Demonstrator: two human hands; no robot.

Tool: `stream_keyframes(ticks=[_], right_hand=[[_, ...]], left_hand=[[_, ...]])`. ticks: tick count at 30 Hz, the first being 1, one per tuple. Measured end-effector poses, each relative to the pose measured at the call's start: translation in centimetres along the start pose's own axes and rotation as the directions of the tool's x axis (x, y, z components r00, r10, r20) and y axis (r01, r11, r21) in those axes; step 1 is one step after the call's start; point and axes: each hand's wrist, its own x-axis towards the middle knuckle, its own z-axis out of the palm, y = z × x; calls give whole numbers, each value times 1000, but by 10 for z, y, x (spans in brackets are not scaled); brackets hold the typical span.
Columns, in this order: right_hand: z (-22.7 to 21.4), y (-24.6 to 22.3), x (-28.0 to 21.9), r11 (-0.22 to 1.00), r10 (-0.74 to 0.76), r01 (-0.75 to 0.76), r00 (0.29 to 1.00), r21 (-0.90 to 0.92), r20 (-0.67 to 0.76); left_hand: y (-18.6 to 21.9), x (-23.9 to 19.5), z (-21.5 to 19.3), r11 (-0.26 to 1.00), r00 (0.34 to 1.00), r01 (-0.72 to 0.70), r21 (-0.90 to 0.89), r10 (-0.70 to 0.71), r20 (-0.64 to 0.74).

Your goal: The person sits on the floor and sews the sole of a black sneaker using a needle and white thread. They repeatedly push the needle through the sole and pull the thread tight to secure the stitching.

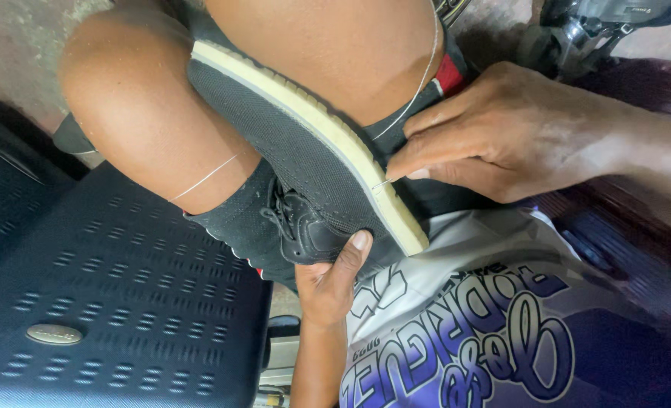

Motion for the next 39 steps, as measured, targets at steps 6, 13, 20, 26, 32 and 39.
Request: stream_keyframes(ticks=[6, 13, 20, 26, 32, 39], right_hand=[[-1, -1, -1, 1000, 18, -16, 998, -24, 59], [4, -2, 8, 985, -87, 78, 995, -154, -51], [9, -14, 10, 964, -29, 24, 999, -266, -15], [13, -25, 10, 939, -58, 33, 996, -342, -65], [15, -36, 22, 941, 59, -64, 998, -333, -26], [20, -34, 24, 937, 95, -114, 993, -332, -71]], left_hand=[[6, 1, 7, 998, 999, 45, 42, -44, -27], [24, 4, 27, 894, 971, -237, 381, 232, 59], [31, 6, 35, 773, 942, -301, 558, 332, 49], [34, 6, 39, 695, 927, -325, 641, 369, 69], [35, 6, 41, 667, 923, -327, 669, 378, 73], [33, 0, 42, 726, 949, -272, 631, 313, 49]])
